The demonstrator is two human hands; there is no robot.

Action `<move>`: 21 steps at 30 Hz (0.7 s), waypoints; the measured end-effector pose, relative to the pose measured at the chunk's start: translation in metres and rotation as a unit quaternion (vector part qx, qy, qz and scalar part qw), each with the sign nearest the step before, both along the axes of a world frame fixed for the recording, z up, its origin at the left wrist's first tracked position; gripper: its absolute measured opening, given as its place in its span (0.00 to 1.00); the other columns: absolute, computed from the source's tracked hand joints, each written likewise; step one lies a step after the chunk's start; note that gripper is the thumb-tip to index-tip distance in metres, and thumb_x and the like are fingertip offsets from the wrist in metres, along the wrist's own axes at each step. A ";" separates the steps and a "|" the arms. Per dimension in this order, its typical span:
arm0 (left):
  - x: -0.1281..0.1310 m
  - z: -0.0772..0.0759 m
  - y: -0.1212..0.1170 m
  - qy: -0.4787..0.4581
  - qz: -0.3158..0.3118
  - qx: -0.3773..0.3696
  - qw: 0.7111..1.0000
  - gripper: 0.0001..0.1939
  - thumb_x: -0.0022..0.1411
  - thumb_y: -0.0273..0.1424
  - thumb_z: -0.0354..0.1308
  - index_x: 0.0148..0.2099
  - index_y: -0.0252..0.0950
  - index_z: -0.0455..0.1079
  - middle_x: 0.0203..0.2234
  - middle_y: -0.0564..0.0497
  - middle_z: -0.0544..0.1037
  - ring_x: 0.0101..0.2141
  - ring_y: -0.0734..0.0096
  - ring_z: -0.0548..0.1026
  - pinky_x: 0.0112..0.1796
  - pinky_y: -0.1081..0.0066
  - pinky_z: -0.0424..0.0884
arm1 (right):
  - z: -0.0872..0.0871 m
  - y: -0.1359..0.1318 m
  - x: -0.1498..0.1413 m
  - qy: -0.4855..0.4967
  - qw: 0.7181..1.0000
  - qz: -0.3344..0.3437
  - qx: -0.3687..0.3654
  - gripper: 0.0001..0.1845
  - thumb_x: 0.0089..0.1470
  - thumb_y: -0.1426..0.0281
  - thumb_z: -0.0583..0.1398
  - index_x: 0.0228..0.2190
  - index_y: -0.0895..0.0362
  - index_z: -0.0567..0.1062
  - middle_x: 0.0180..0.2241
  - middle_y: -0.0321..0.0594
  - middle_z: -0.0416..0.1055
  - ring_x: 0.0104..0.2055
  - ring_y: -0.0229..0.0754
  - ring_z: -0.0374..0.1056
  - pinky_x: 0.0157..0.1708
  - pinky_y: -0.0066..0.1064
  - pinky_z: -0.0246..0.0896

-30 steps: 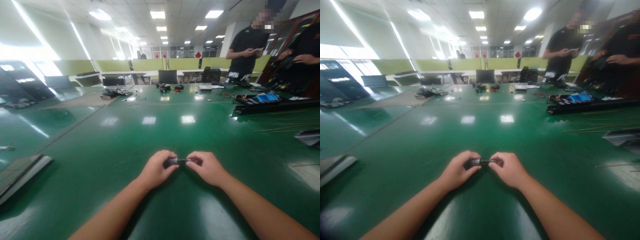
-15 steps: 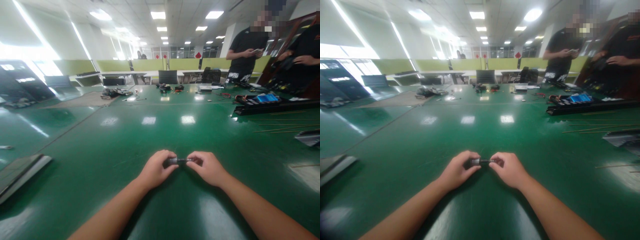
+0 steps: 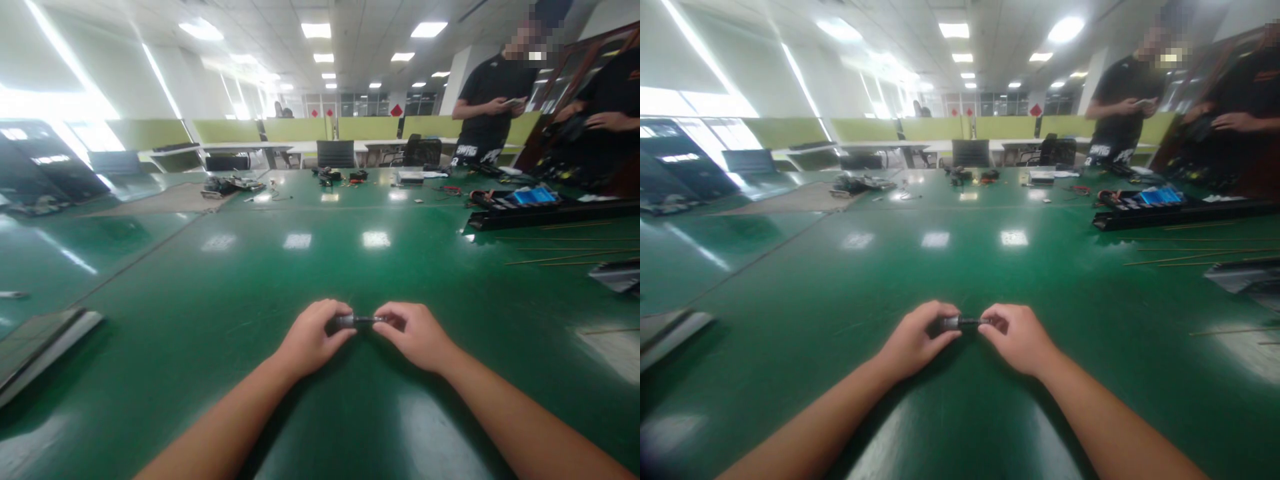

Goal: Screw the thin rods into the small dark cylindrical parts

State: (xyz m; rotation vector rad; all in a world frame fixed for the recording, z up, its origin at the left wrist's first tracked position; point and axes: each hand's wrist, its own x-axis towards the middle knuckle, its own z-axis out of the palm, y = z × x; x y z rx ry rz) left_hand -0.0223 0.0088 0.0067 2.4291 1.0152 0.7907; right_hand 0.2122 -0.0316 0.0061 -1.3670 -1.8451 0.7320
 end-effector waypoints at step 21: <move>0.000 0.002 -0.001 -0.007 -0.003 0.013 1.000 0.10 0.61 0.33 0.62 0.46 0.39 0.70 0.40 0.48 0.77 0.41 0.64 0.75 0.44 0.63 0.70 | 0.001 0.000 0.001 -0.003 1.000 -0.002 -0.002 0.07 0.56 0.67 0.62 0.34 0.56 0.80 0.28 0.37 0.78 0.30 0.41 0.71 0.31 0.29 0.62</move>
